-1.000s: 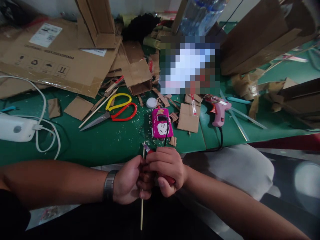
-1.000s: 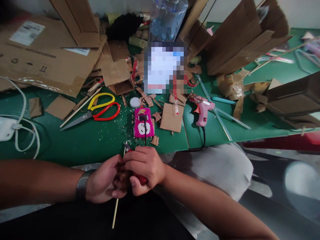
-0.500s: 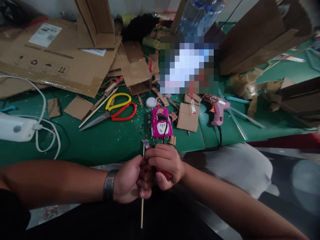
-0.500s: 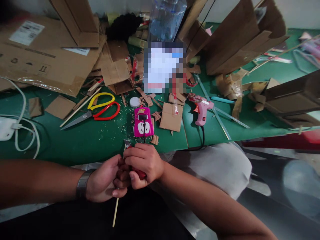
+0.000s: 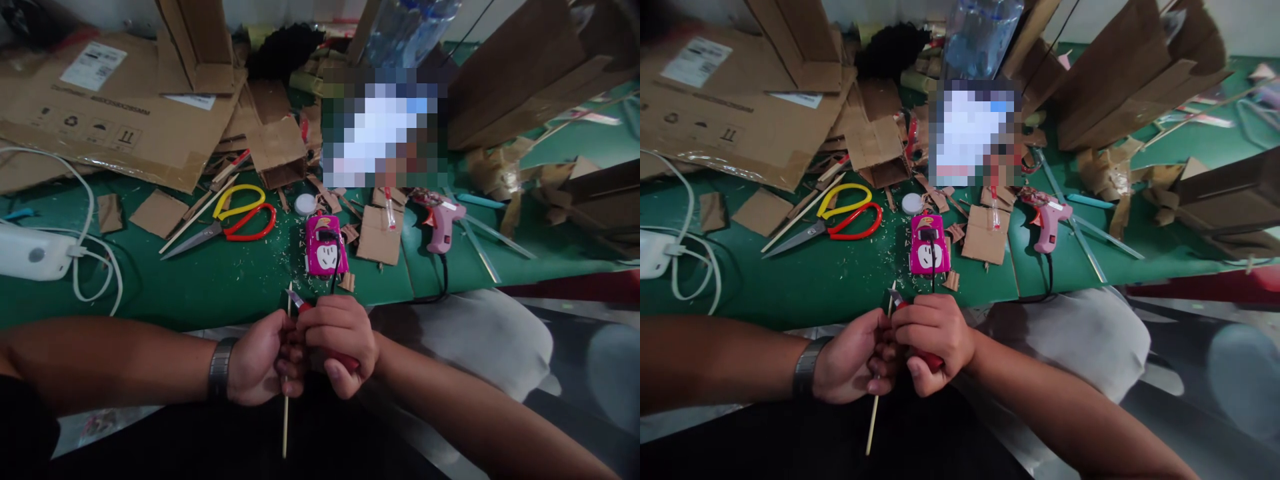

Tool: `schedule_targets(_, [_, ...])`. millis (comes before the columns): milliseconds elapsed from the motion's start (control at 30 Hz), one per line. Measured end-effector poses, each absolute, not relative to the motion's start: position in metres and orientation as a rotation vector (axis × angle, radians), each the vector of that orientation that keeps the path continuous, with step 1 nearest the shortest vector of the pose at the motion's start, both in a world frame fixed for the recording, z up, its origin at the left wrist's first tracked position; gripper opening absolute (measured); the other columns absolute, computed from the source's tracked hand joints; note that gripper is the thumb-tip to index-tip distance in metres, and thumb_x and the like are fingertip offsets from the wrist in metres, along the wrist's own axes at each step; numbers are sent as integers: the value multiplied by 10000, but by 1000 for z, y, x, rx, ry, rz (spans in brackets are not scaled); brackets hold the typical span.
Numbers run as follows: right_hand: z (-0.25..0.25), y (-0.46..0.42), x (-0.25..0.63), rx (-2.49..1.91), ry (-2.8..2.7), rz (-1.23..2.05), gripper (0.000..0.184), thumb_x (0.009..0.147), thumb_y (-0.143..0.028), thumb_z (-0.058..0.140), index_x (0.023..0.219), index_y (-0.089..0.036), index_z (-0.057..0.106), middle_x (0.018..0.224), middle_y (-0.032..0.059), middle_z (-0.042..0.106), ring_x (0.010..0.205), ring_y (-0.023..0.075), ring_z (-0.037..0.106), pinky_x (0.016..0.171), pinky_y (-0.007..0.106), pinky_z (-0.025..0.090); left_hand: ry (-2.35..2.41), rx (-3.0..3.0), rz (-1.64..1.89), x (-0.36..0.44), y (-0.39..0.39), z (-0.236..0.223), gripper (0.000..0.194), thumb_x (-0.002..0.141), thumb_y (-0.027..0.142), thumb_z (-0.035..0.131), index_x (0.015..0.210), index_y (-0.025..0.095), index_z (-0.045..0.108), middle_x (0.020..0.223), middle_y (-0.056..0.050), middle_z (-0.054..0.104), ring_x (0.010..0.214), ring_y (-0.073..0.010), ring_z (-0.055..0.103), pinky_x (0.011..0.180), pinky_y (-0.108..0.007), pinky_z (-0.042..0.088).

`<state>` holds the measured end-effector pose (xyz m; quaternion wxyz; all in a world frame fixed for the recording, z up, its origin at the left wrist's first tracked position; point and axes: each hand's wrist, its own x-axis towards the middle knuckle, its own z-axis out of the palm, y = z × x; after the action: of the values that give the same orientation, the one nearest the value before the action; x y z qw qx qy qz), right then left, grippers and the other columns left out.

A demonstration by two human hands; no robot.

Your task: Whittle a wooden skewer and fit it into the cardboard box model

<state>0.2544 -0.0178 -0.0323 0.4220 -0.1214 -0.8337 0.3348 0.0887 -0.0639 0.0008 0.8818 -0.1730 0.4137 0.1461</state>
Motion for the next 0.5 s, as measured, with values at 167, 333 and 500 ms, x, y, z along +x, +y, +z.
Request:
schedule_targets(167, [-36, -18, 251, -288, -2057, 829, 299, 851, -364, 409, 907, -184, 642, 822, 73, 727, 572, 175, 562, 516, 326, 428, 842, -344, 311, 89, -66, -1, 325, 902, 325, 309, 616, 200, 398, 587, 68, 238, 446, -77, 143, 343, -173, 284])
schedule_targets(333, [-39, -18, 251, -285, -2062, 807, 304, 849, -369, 418, 934, -184, 643, 824, 69, 727, 559, 180, 534, 512, 333, 415, 854, -335, 324, 90, -67, -2, 341, 925, 338, 303, 627, 202, 395, 581, 65, 256, 447, -79, 145, 345, -177, 278])
schedule_targets(500, [-43, -18, 251, -266, -2081, 777, 270, 814, -359, 454, 913, -185, 635, 835, 73, 728, 558, 177, 524, 507, 332, 405, 921, -339, 335, 91, -67, 0, 380, 948, 355, 292, 625, 197, 415, 579, 59, 284, 437, -75, 167, 342, -176, 272])
